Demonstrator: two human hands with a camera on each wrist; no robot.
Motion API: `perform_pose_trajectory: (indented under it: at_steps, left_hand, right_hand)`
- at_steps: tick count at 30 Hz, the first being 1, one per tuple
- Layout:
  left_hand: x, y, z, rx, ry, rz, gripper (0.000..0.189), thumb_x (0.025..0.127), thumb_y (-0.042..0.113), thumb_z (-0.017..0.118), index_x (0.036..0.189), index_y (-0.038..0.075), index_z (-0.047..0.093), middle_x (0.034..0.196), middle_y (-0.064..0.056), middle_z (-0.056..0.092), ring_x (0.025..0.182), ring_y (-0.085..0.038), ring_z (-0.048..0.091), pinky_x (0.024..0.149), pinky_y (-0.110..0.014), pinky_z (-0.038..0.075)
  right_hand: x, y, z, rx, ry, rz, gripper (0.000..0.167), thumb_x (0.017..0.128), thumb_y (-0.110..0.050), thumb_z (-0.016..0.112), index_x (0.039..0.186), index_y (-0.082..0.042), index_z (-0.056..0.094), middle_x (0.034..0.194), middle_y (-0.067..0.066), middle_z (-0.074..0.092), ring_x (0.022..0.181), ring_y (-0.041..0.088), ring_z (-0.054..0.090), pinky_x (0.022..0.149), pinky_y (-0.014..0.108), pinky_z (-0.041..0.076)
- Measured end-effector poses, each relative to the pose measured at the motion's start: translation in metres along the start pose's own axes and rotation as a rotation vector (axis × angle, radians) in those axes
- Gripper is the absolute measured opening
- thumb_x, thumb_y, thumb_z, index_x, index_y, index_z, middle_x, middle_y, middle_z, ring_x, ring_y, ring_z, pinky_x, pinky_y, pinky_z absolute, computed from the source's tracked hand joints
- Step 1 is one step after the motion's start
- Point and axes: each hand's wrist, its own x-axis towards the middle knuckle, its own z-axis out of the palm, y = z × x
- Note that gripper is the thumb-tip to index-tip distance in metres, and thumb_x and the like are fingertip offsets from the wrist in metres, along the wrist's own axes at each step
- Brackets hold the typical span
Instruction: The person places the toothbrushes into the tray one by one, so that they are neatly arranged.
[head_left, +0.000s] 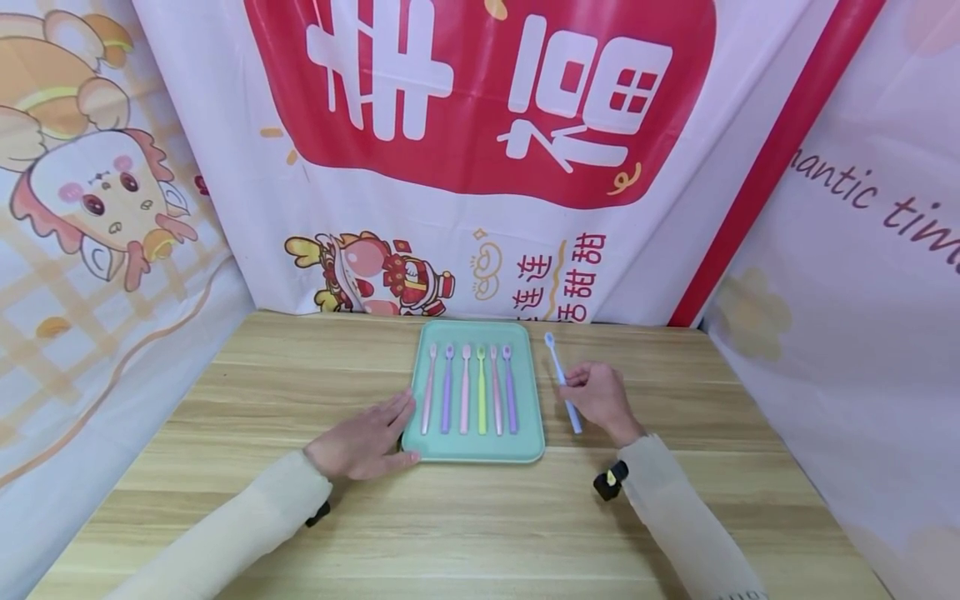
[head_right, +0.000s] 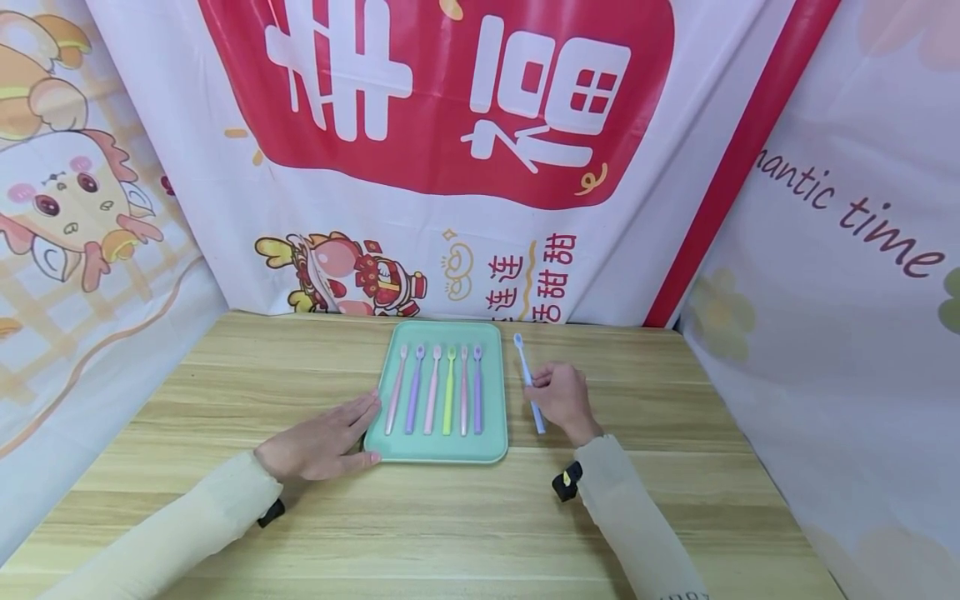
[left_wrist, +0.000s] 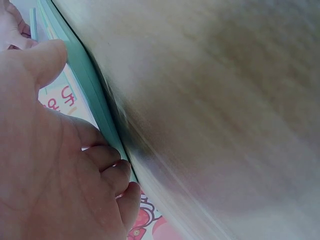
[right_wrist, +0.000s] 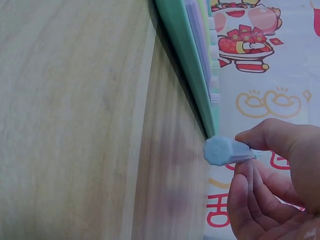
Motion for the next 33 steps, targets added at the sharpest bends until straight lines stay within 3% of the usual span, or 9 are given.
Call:
perform_pose_trajectory:
  at_steps: [18, 33]
  left_hand:
    - [-0.001, 0.001, -0.001, -0.006, 0.005, 0.009, 0.089, 0.107, 0.055, 0.052, 0.165, -0.007, 0.023, 0.176, -0.025, 0.015, 0.163, -0.042, 0.022, 0.131, -0.060, 0.026]
    - [-0.001, 0.002, -0.001, -0.001, 0.010, 0.010, 0.088, 0.108, 0.054, 0.053, 0.164, -0.007, 0.024, 0.175, -0.026, 0.016, 0.163, -0.042, 0.023, 0.130, -0.061, 0.027]
  right_hand:
    - [-0.005, -0.009, 0.002, 0.045, -0.005, -0.069, 0.021, 0.088, -0.008, 0.082, 0.106, -0.001, 0.077, 0.098, 0.012, 0.079, 0.086, 0.020, 0.073, 0.074, 0.029, 0.064]
    - [-0.005, -0.023, 0.017, 0.047, 0.025, -0.053, 0.021, 0.085, -0.011, 0.083, 0.104, -0.002, 0.079, 0.095, 0.011, 0.081, 0.087, 0.021, 0.076, 0.081, 0.035, 0.065]
